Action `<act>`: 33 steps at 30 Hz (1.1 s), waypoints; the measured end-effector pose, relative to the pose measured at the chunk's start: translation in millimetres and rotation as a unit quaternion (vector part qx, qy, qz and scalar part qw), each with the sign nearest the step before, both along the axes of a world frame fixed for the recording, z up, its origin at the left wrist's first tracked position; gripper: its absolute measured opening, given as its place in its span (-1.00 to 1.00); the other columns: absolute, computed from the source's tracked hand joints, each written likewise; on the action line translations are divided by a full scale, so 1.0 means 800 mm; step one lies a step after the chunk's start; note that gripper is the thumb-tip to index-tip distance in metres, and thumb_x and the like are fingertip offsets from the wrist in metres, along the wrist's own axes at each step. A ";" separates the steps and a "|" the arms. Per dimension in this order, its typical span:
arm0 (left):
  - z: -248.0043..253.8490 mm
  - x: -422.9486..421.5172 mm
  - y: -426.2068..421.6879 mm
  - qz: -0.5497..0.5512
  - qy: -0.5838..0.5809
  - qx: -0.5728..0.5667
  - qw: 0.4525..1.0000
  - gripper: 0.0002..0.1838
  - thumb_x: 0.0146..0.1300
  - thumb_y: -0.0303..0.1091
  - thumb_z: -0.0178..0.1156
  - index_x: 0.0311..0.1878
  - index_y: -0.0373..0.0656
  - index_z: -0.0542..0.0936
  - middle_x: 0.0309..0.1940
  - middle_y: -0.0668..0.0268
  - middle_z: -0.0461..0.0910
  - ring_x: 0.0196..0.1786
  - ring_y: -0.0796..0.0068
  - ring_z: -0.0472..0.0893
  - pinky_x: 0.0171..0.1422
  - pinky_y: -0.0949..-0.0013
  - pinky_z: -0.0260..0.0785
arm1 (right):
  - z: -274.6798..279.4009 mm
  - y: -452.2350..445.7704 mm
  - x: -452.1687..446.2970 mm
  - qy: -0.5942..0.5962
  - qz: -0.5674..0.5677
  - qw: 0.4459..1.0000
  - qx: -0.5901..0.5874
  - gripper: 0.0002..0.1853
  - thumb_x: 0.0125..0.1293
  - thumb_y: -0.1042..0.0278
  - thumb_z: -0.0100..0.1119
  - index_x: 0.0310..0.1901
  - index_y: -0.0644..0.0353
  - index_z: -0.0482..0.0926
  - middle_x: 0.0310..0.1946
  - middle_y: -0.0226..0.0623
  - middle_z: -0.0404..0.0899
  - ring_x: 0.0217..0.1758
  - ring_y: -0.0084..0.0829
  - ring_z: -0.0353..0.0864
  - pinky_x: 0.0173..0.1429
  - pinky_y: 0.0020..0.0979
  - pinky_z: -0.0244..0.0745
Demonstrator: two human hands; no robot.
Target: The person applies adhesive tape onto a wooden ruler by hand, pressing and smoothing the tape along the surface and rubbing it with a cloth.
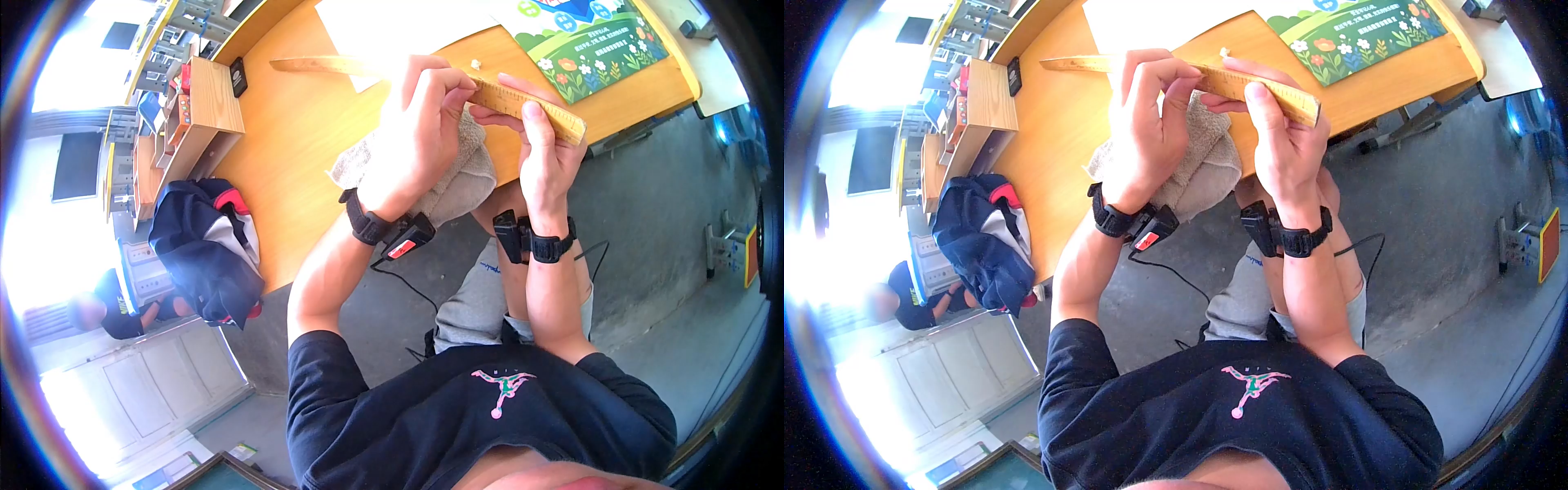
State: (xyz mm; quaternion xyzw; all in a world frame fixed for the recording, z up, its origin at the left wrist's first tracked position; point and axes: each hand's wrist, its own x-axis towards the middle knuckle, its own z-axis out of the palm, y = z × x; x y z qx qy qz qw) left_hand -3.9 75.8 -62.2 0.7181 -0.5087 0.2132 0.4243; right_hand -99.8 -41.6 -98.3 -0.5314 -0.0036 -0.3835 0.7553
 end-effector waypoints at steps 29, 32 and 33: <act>-0.015 -0.002 0.000 -0.075 0.074 -0.010 0.994 -0.81 0.22 -0.74 0.15 -0.16 -0.29 0.44 -0.16 0.09 0.54 -0.14 0.11 0.55 -0.04 0.27 0.44 | -0.003 -0.011 0.004 -0.043 0.010 0.998 0.053 -0.77 0.53 0.44 -0.23 0.02 0.36 0.41 -0.03 0.15 0.61 -0.32 -0.22 0.72 -0.18 -0.31 0.74; -0.018 0.001 0.000 -0.067 0.058 -0.013 0.996 -0.89 0.38 -0.64 0.09 -0.10 -0.24 0.43 -0.17 0.16 0.56 -0.22 0.33 0.58 -0.08 0.41 0.45 | -0.004 -0.011 0.004 -0.038 0.009 0.997 0.065 -0.77 0.53 0.44 -0.23 0.02 0.35 0.40 -0.03 0.16 0.60 -0.33 -0.21 0.72 -0.19 -0.31 0.74; -0.018 0.002 0.000 -0.069 0.056 -0.016 0.996 -0.89 0.38 -0.64 0.09 -0.10 -0.24 0.43 -0.18 0.16 0.56 -0.23 0.34 0.58 -0.08 0.41 0.45 | -0.004 -0.011 0.004 -0.035 0.010 0.997 0.072 -0.78 0.53 0.44 -0.23 0.02 0.35 0.40 -0.03 0.17 0.60 -0.33 -0.21 0.72 -0.19 -0.31 0.74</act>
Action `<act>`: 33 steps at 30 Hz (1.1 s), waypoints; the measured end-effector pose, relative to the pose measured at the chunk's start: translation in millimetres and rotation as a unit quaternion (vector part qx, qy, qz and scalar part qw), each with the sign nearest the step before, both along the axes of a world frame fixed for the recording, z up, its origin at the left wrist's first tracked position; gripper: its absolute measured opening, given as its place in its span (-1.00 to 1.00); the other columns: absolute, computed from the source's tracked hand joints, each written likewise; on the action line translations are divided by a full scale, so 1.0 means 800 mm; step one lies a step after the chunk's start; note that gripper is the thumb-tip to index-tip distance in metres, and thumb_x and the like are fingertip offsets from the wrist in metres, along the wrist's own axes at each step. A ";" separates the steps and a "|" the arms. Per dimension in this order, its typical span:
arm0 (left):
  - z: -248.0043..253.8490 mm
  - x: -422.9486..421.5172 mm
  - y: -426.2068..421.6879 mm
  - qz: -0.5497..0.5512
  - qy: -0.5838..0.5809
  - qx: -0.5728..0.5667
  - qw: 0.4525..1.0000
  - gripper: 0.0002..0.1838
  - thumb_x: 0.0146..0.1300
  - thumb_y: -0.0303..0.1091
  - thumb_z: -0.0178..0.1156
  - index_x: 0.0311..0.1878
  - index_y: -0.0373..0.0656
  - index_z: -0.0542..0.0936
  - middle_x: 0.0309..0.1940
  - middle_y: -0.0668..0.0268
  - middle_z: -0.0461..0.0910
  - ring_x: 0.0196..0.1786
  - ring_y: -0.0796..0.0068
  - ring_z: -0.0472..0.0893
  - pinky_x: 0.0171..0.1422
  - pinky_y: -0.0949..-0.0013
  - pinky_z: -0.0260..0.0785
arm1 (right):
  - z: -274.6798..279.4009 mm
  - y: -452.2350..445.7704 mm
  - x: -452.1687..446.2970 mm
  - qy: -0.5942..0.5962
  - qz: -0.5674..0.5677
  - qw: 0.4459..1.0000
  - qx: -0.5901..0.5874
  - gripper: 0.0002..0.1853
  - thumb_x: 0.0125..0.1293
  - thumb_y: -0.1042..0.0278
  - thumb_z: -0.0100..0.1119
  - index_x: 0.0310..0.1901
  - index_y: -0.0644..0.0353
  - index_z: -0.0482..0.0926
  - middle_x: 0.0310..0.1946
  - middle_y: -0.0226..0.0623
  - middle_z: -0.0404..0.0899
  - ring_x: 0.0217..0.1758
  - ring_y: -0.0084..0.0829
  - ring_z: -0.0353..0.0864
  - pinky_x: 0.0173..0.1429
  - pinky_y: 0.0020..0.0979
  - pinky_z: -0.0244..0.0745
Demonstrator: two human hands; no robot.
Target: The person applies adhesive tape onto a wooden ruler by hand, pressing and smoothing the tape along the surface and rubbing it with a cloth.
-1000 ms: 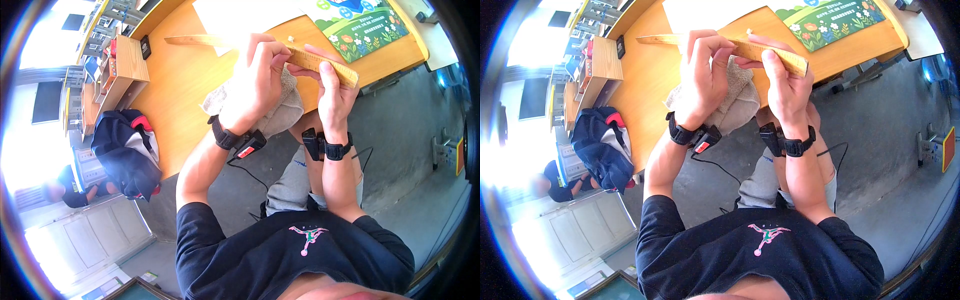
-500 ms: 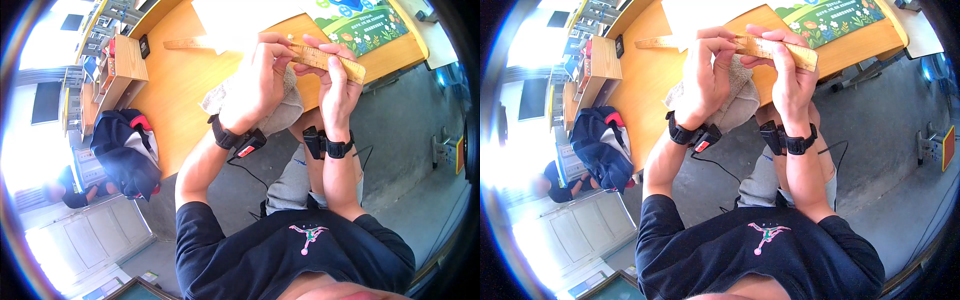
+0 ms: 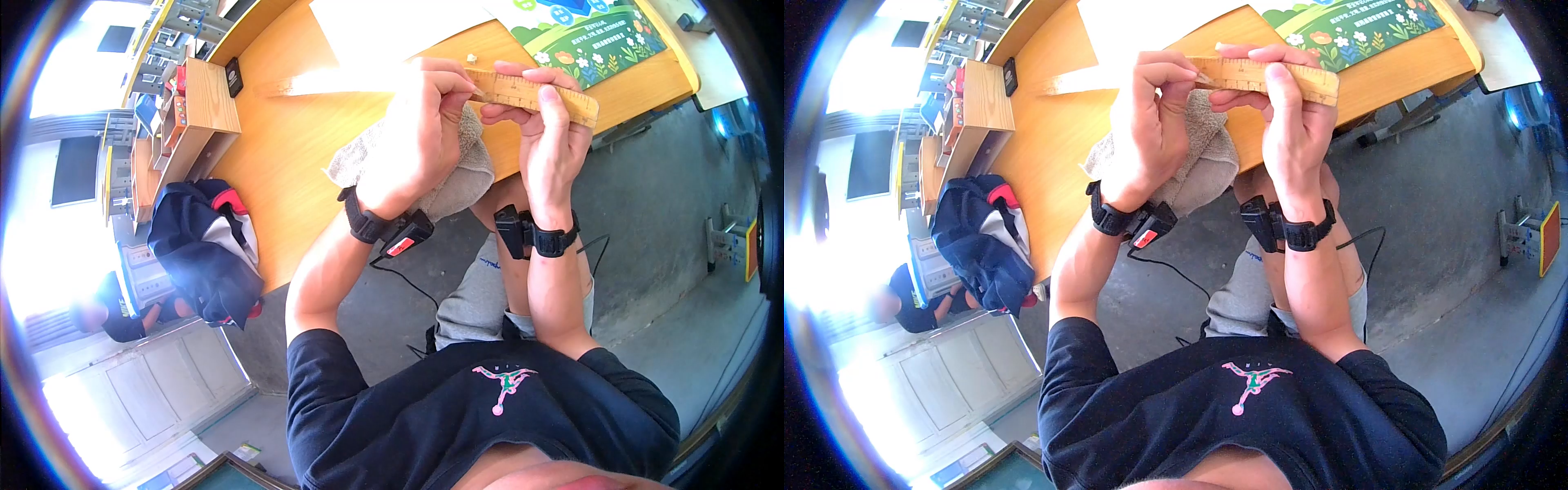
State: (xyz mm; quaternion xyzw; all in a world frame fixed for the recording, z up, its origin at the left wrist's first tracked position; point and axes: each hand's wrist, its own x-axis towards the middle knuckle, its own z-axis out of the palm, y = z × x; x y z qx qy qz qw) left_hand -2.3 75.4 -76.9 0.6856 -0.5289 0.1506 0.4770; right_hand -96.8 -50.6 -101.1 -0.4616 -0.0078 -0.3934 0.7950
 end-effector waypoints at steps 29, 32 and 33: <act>0.013 -0.005 0.009 -0.080 -0.004 -0.006 0.997 -0.85 0.37 -0.67 0.08 -0.08 -0.24 0.41 -0.17 0.16 0.50 -0.20 0.38 0.49 -0.04 0.39 0.40 | 0.000 -0.015 -0.005 -0.015 0.063 0.993 0.099 -0.76 0.56 0.30 -0.23 -0.02 0.23 0.43 -0.03 0.15 0.60 -0.34 -0.19 0.75 -0.14 -0.28 0.75; 0.017 -0.001 0.005 -0.029 -0.081 0.035 0.996 -0.80 0.30 -0.65 0.16 -0.09 -0.23 0.41 -0.05 0.08 0.54 -0.04 0.28 0.52 0.12 0.28 0.38 | -0.009 -0.024 -0.006 -0.036 0.070 0.990 0.115 -0.76 0.56 0.28 -0.20 -0.05 0.21 0.44 -0.06 0.13 0.60 -0.28 -0.18 0.75 -0.10 -0.25 0.74; 0.014 0.000 0.002 -0.040 -0.055 0.019 0.997 -0.76 0.27 -0.61 0.21 -0.04 -0.25 0.42 0.05 0.03 0.53 0.04 0.19 0.51 0.20 0.21 0.34 | -0.012 -0.027 -0.006 -0.047 0.057 0.990 0.124 -0.76 0.56 0.26 -0.19 -0.07 0.21 0.45 -0.08 0.13 0.60 -0.24 -0.17 0.75 -0.08 -0.23 0.74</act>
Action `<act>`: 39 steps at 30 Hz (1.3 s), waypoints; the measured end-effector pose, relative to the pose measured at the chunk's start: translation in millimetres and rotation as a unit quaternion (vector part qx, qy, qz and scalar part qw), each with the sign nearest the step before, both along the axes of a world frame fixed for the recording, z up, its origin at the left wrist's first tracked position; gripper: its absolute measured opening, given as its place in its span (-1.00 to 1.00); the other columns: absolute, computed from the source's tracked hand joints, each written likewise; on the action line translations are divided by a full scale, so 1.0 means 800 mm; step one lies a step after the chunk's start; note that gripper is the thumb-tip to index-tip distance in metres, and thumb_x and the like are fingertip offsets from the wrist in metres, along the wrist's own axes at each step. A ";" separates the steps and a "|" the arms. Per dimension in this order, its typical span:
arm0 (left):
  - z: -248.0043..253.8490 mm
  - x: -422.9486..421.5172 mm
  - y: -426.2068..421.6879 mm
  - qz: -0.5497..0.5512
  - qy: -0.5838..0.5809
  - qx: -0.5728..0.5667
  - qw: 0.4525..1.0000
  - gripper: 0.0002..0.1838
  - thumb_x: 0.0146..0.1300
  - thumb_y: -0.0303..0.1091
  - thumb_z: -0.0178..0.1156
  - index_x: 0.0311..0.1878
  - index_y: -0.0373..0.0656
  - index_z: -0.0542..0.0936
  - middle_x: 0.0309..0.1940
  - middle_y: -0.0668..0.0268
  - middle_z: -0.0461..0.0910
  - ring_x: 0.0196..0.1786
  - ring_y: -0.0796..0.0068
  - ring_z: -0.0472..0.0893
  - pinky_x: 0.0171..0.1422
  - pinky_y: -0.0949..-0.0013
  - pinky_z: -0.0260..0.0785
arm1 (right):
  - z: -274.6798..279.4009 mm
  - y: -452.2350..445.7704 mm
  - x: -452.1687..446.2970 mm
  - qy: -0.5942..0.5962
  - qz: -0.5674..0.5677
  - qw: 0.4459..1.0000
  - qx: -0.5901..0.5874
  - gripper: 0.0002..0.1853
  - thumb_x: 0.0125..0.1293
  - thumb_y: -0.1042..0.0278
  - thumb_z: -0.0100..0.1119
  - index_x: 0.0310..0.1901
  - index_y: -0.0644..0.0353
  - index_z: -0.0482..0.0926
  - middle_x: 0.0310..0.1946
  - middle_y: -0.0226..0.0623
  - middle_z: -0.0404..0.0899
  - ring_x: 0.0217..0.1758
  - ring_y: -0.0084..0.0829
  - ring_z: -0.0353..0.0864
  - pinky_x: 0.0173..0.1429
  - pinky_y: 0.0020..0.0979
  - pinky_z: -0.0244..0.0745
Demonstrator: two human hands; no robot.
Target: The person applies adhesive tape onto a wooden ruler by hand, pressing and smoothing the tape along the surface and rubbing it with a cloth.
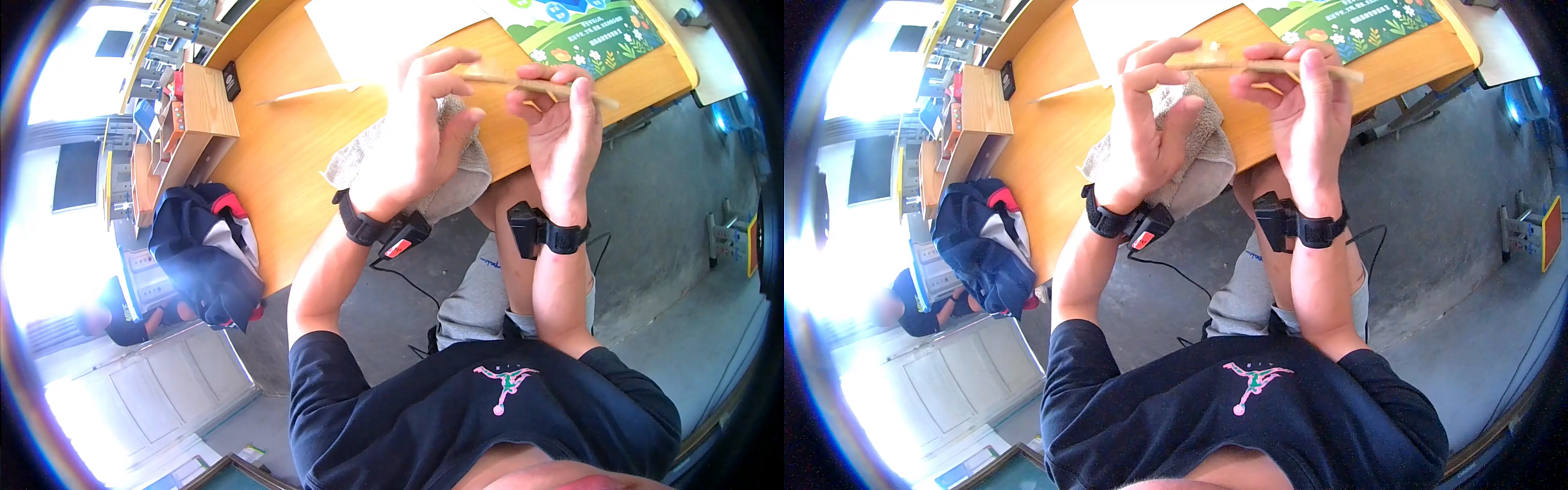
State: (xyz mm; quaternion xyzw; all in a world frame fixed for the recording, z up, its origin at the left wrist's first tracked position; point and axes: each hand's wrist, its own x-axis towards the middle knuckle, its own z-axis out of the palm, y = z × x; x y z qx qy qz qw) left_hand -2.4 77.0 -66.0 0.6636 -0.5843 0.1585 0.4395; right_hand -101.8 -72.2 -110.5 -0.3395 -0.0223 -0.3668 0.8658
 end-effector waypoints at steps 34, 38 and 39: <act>0.002 0.007 -0.002 0.031 -0.031 0.017 0.999 -0.81 0.07 -0.70 0.26 -0.25 -0.23 0.62 -0.10 0.16 0.69 0.12 0.09 0.63 0.24 0.13 0.42 | -0.001 -0.019 -0.009 -0.068 0.024 0.984 -0.162 -0.83 0.39 0.48 -0.23 -0.03 0.19 0.29 -0.17 0.04 0.51 -0.27 -0.23 0.59 -0.16 -0.24 0.60; -0.002 0.010 -0.002 0.024 -0.033 -0.012 0.999 -0.81 0.08 -0.72 0.25 -0.25 -0.25 0.60 -0.12 0.16 0.69 0.09 0.08 0.64 0.24 0.12 0.42 | 0.002 -0.018 -0.009 -0.064 0.029 0.981 -0.183 -0.85 0.45 0.48 -0.25 0.00 0.18 0.28 -0.12 0.03 0.51 -0.23 -0.22 0.64 -0.10 -0.21 0.68; -0.004 0.011 -0.002 0.028 -0.032 -0.026 0.999 -0.81 0.05 -0.67 0.30 -0.28 -0.22 0.58 -0.17 0.20 0.68 0.06 0.10 0.63 0.18 0.14 0.40 | 0.003 -0.016 -0.009 -0.060 0.033 0.982 -0.174 -0.86 0.49 0.45 -0.21 0.01 0.18 0.28 -0.11 0.00 0.51 -0.20 -0.22 0.65 -0.07 -0.20 0.69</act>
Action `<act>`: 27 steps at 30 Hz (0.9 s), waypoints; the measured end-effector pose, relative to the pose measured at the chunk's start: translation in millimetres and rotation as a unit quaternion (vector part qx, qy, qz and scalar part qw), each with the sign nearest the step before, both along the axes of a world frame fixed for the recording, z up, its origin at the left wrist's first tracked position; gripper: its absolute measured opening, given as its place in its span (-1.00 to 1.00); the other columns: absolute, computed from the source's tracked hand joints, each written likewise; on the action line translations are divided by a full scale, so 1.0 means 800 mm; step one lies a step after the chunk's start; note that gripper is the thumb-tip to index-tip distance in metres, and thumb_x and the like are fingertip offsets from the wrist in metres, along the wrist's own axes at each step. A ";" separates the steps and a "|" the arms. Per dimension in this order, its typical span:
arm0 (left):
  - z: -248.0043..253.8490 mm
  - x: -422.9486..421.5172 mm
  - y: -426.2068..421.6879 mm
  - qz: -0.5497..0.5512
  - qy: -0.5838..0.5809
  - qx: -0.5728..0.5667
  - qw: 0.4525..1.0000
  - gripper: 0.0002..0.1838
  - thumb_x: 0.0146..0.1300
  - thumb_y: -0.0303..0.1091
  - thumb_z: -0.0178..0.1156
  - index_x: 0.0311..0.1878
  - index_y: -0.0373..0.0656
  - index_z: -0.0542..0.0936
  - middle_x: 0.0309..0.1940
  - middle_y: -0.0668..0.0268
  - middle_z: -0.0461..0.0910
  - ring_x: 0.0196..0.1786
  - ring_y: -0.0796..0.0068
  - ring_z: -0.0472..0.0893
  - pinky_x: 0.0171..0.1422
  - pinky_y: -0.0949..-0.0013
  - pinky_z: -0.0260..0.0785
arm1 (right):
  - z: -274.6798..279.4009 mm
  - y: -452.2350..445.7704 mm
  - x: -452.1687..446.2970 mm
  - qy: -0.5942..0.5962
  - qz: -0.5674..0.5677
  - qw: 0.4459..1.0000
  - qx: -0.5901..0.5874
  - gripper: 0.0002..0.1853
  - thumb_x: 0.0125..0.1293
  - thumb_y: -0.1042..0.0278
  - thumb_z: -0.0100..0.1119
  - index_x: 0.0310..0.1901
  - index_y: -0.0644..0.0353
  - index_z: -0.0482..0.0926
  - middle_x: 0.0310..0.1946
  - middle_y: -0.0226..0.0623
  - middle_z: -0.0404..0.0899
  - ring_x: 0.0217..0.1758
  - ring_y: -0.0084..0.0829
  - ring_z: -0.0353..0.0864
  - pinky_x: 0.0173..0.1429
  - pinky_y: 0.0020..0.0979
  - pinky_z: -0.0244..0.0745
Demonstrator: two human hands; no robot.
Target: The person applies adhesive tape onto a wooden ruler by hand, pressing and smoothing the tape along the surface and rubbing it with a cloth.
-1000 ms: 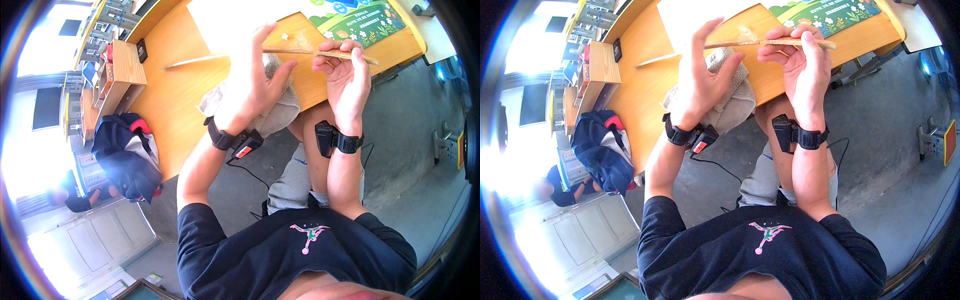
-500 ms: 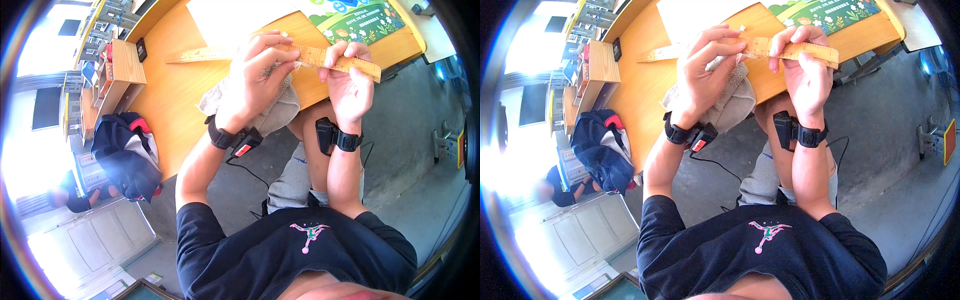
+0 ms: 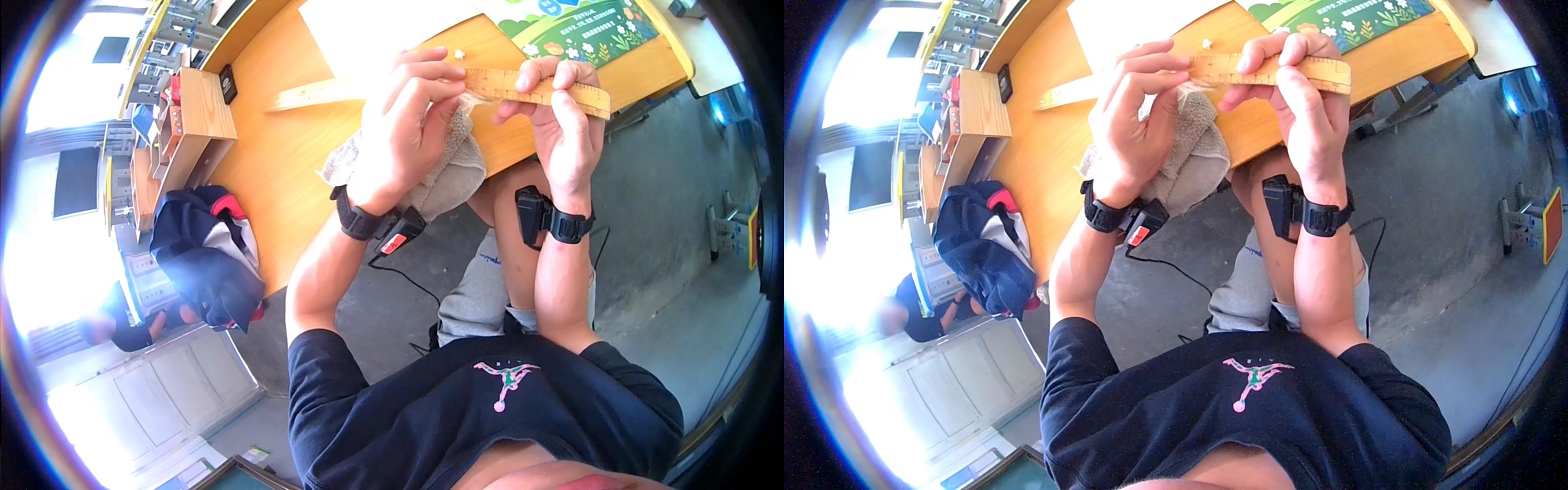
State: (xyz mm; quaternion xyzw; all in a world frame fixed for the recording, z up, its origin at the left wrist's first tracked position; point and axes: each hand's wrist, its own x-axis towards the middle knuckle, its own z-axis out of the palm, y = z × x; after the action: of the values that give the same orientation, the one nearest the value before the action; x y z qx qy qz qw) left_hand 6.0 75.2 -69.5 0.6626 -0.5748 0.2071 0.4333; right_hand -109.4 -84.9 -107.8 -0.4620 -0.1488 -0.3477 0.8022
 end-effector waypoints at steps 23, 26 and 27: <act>0.005 -0.004 0.008 0.048 -0.056 -0.014 0.997 -0.95 0.37 -0.52 0.14 -0.19 -0.18 0.47 -0.19 0.21 0.72 -0.18 0.27 0.67 0.26 0.08 0.33 | -0.004 0.014 0.006 0.076 -0.229 0.970 -0.001 -0.81 0.36 0.38 0.29 -0.16 0.34 0.57 -0.35 -0.20 0.65 -0.41 -0.40 0.71 -0.24 -0.36 0.74; 0.005 -0.003 0.007 0.049 -0.064 -0.020 0.997 -0.95 0.37 -0.54 0.14 -0.20 -0.18 0.48 -0.19 0.21 0.72 -0.17 0.27 0.67 0.24 0.09 0.36 | 0.002 0.022 0.005 0.088 -0.257 0.962 0.018 -0.80 0.34 0.38 0.31 -0.17 0.37 0.60 -0.41 -0.25 0.64 -0.48 -0.42 0.70 -0.33 -0.40 0.72; 0.005 -0.003 0.007 0.049 -0.075 -0.025 0.996 -0.94 0.36 -0.56 0.14 -0.19 -0.19 0.48 -0.19 0.20 0.71 -0.18 0.27 0.66 0.20 0.14 0.38 | 0.005 0.026 0.006 0.087 -0.276 0.957 0.020 -0.80 0.34 0.38 0.31 -0.17 0.38 0.60 -0.40 -0.21 0.66 -0.48 -0.42 0.70 -0.37 -0.43 0.71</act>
State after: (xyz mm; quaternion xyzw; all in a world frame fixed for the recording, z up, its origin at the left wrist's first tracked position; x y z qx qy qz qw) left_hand 3.9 80.9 -65.5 0.6611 -0.5675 0.2917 0.3947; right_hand -104.6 -64.0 -103.7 -0.4975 0.0617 -0.5173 0.6936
